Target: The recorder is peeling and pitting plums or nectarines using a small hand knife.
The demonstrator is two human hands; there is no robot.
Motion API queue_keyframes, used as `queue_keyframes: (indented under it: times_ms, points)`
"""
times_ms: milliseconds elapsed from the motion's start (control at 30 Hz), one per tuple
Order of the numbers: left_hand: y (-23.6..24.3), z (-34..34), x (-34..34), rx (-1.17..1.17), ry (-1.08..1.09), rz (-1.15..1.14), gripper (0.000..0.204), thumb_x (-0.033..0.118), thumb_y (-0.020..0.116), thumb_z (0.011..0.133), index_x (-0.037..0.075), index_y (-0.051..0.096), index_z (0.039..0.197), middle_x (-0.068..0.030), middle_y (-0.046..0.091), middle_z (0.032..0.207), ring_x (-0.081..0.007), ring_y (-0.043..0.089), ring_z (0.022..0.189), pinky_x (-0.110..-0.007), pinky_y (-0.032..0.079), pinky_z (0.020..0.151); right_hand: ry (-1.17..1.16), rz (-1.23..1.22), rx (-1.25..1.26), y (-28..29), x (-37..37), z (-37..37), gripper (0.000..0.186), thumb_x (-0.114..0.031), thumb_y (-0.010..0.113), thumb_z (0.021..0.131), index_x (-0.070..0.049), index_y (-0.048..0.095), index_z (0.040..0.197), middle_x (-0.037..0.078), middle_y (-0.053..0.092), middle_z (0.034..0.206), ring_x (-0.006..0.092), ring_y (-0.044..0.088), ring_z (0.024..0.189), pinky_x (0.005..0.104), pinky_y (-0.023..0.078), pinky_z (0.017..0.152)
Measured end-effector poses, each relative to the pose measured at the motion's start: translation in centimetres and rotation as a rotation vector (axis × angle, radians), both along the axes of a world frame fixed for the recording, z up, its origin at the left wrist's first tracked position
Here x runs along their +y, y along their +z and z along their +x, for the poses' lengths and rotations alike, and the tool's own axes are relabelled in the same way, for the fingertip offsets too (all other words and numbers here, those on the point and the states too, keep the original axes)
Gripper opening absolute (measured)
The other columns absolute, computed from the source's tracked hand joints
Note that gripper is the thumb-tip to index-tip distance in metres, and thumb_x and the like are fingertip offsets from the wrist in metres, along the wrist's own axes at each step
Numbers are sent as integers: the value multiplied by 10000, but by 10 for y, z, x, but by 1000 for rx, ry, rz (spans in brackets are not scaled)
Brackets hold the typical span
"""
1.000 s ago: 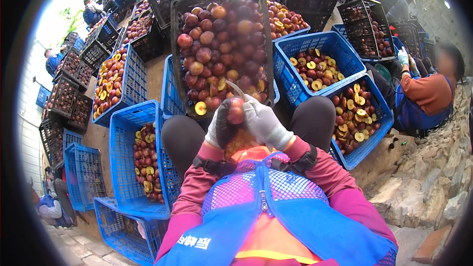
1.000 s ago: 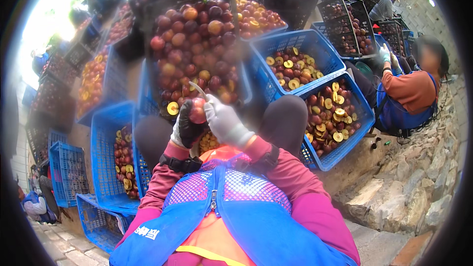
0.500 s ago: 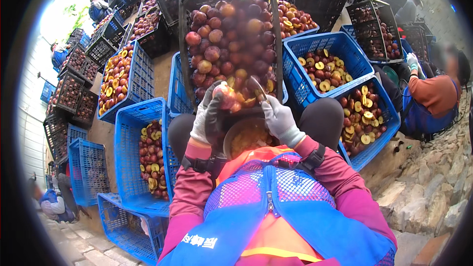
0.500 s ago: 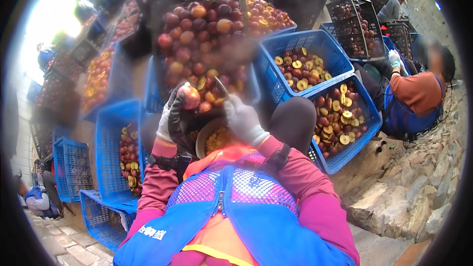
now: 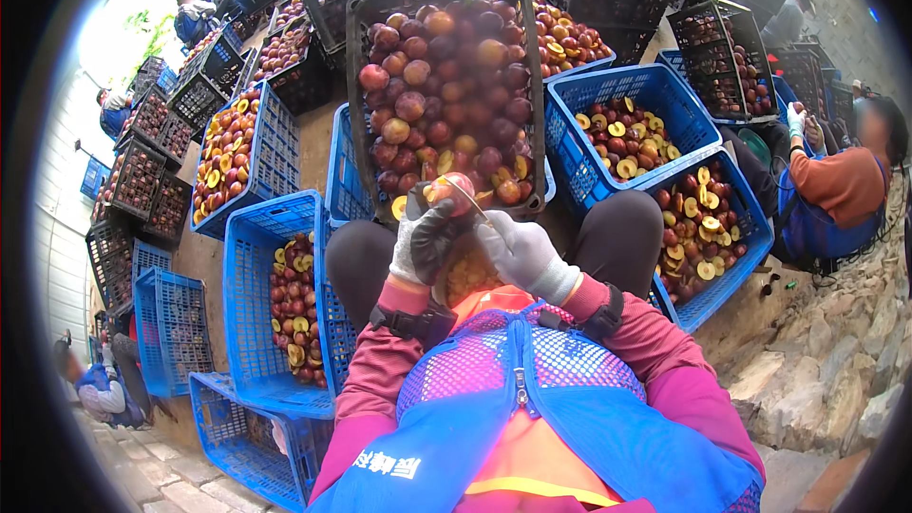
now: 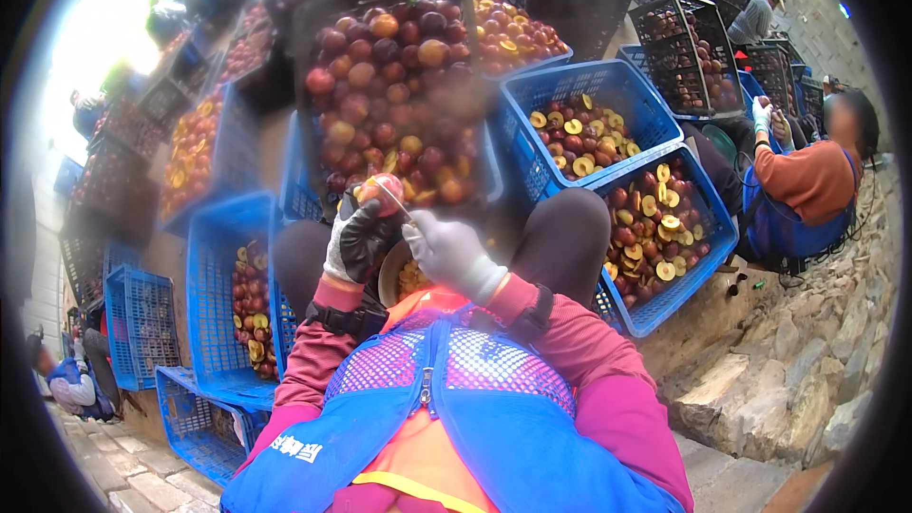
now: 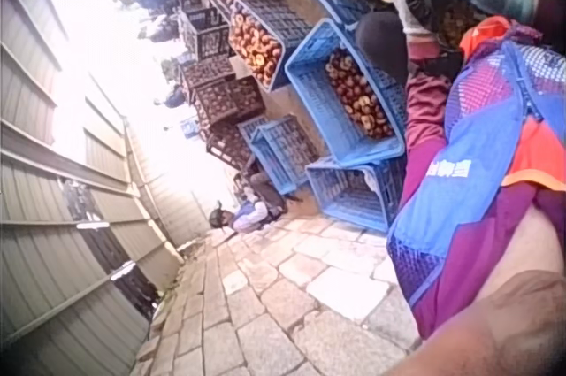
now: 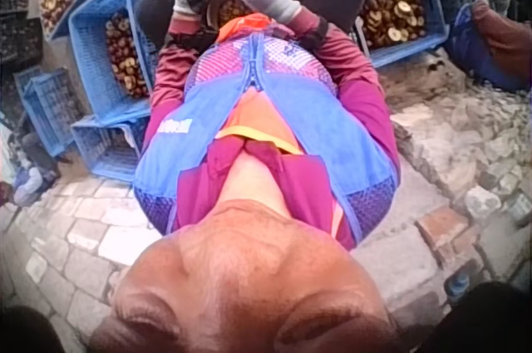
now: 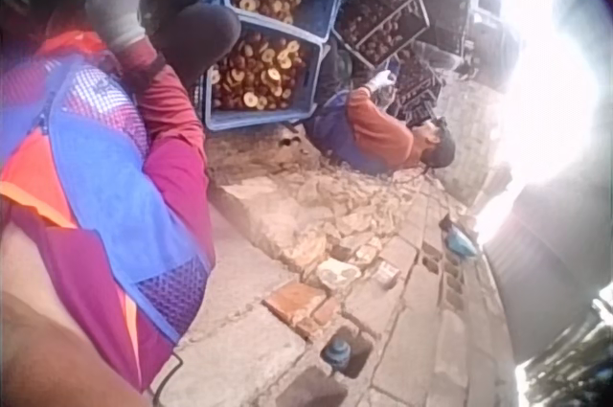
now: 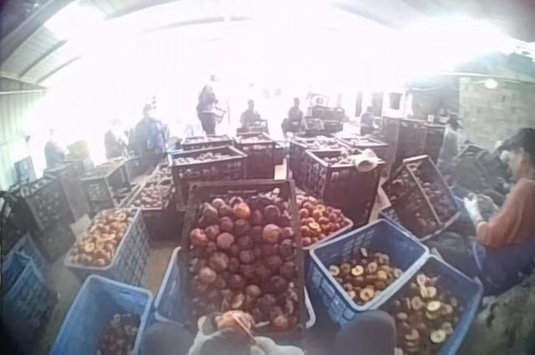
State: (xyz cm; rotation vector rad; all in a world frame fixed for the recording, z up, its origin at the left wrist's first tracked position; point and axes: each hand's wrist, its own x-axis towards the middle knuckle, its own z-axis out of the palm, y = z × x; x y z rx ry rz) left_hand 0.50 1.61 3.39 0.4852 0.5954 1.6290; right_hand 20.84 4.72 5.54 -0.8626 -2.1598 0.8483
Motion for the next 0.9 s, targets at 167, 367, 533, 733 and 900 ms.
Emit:
queue_keyframes:
  times_ms: [167, 367, 533, 733, 900]
  points:
    - [-18, 7, 5, 797, 176, 111, 461, 20, 729, 1031, 98, 532, 1440, -105, 679, 1302, -251, 717, 1199, -377, 633, 997, -35, 274, -253, -46, 12, -1, 129, -207, 646, 1051, -106, 692, 1116, 143, 693, 855, 362, 716, 654, 462, 560, 560]
    - [-53, 34, 21, 126, 82, -94, 590, 105, 774, 1027, 88, 482, 1539, -121, 631, 1415, -267, 693, 1235, -399, 599, 1044, -37, 212, -342, -57, 33, 12, 172, -260, 605, 1080, -90, 631, 1085, 133, 666, 757, 376, 688, 601, 500, 528, 536]
    - [-36, 48, 56, 381, 96, -115, 567, 209, 751, 1075, 96, 475, 1558, -82, 623, 1399, -204, 659, 1202, -355, 572, 1011, -135, 141, -233, -42, 46, 18, 252, -291, 569, 1118, -41, 566, 1083, 150, 639, 646, 411, 663, 561, 533, 492, 521]
    - [-18, 47, 106, 80, -20, -226, 451, 248, 667, 1117, 129, 528, 1530, -31, 665, 1425, -166, 675, 1159, -347, 573, 989, -45, 814, -437, -43, 102, 22, 194, -225, 640, 1016, -80, 679, 1139, 115, 661, 1098, 227, 627, 651, 390, 473, 457]
    - [-43, 3, 154, -196, -455, -14, 464, 433, 559, 1150, 111, 601, 1481, -80, 690, 1422, -255, 651, 1291, -447, 512, 1147, -89, 226, -254, -49, 128, 17, 244, -240, 636, 1039, -34, 595, 1162, 68, 635, 693, 301, 639, 517, 458, 473, 457]
